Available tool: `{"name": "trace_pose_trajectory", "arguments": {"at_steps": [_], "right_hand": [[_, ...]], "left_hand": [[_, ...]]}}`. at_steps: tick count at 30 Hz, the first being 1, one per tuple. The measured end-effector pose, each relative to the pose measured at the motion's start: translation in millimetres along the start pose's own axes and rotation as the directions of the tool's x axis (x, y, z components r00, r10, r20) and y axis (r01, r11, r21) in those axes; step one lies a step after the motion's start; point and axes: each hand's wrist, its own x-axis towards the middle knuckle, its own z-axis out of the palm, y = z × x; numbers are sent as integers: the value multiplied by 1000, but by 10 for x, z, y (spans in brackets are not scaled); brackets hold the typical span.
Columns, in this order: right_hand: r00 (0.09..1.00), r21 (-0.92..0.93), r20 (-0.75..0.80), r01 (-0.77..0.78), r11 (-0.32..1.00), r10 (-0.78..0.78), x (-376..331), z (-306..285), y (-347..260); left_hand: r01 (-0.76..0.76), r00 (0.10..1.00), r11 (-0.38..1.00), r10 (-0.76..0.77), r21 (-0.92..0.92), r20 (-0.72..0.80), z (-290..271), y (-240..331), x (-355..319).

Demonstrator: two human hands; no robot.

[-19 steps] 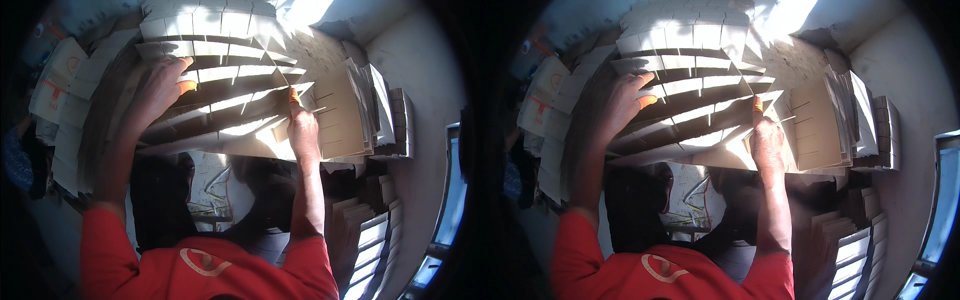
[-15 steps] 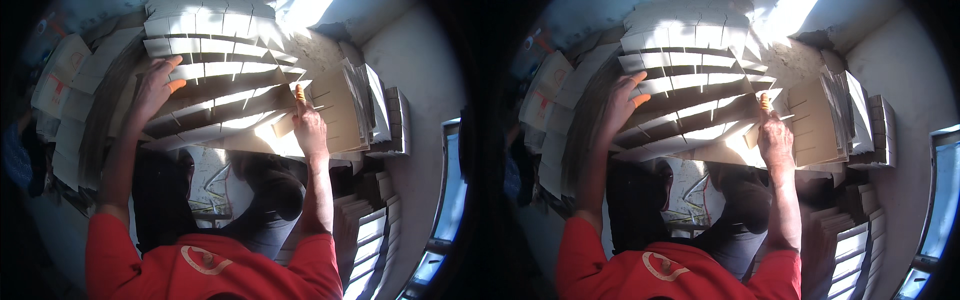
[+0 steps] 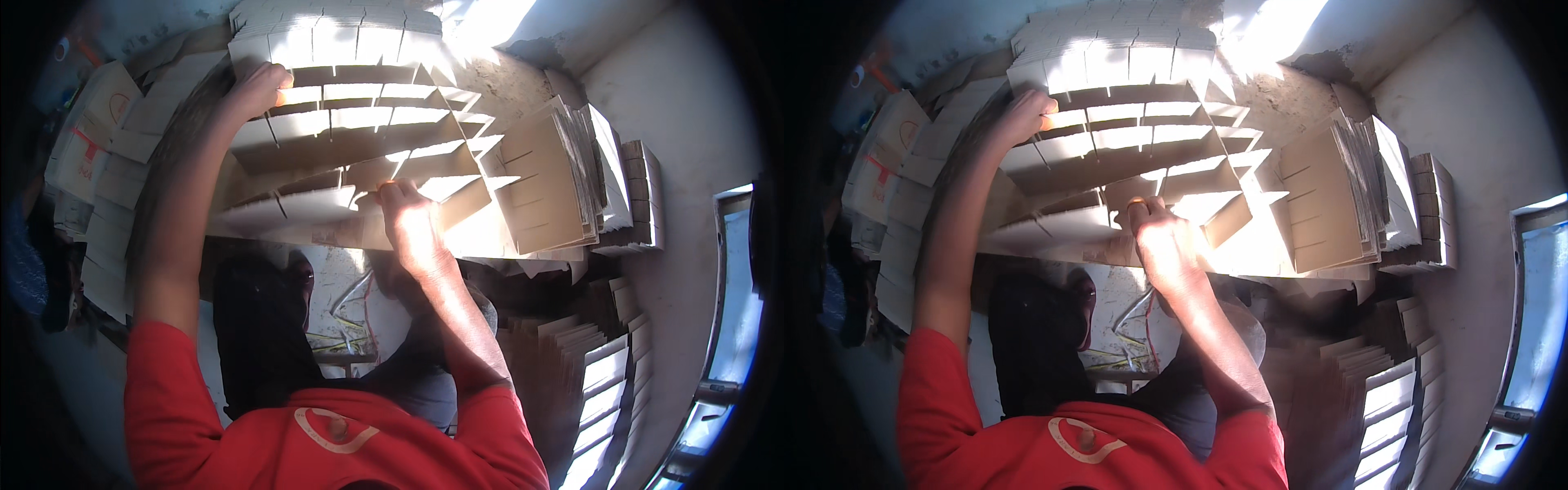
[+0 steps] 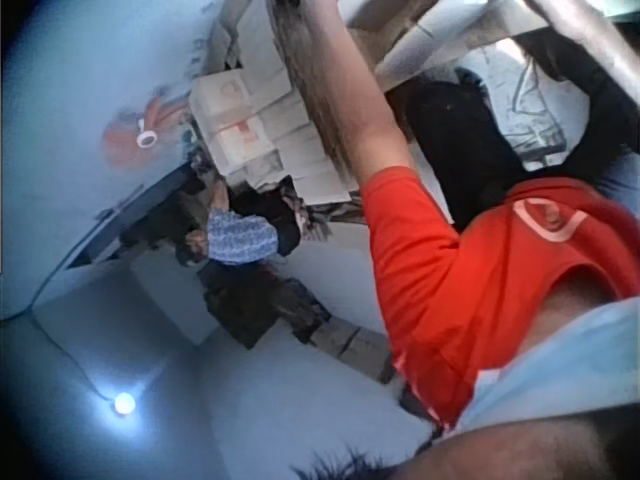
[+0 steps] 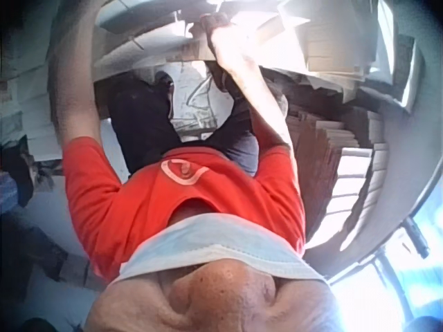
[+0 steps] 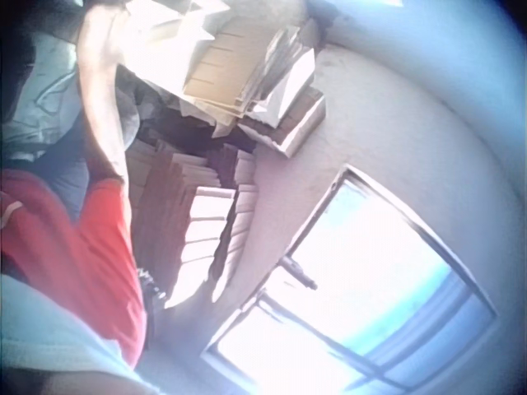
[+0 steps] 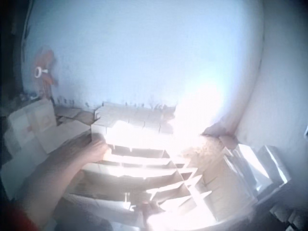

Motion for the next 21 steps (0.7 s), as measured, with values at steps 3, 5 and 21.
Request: {"name": "trace_pose_trajectory", "arguments": {"at_steps": [3, 5, 21], "right_hand": [[998, -23, 61, 12, 1000, -11, 120, 56, -138], [991, -75, 131, 15, 997, -5, 160, 37, -139], [887, -696, -431, -443, 565, 164, -790, -1080, 1981]], "left_hand": [[-137, 939, 982, 88, -126, -333, 171, -236, -291], [-130, 878, 953, -18, -274, -479, 96, -135, -362], [-134, 981, 779, 19, -613, -191, 13, 760, -969]]}}
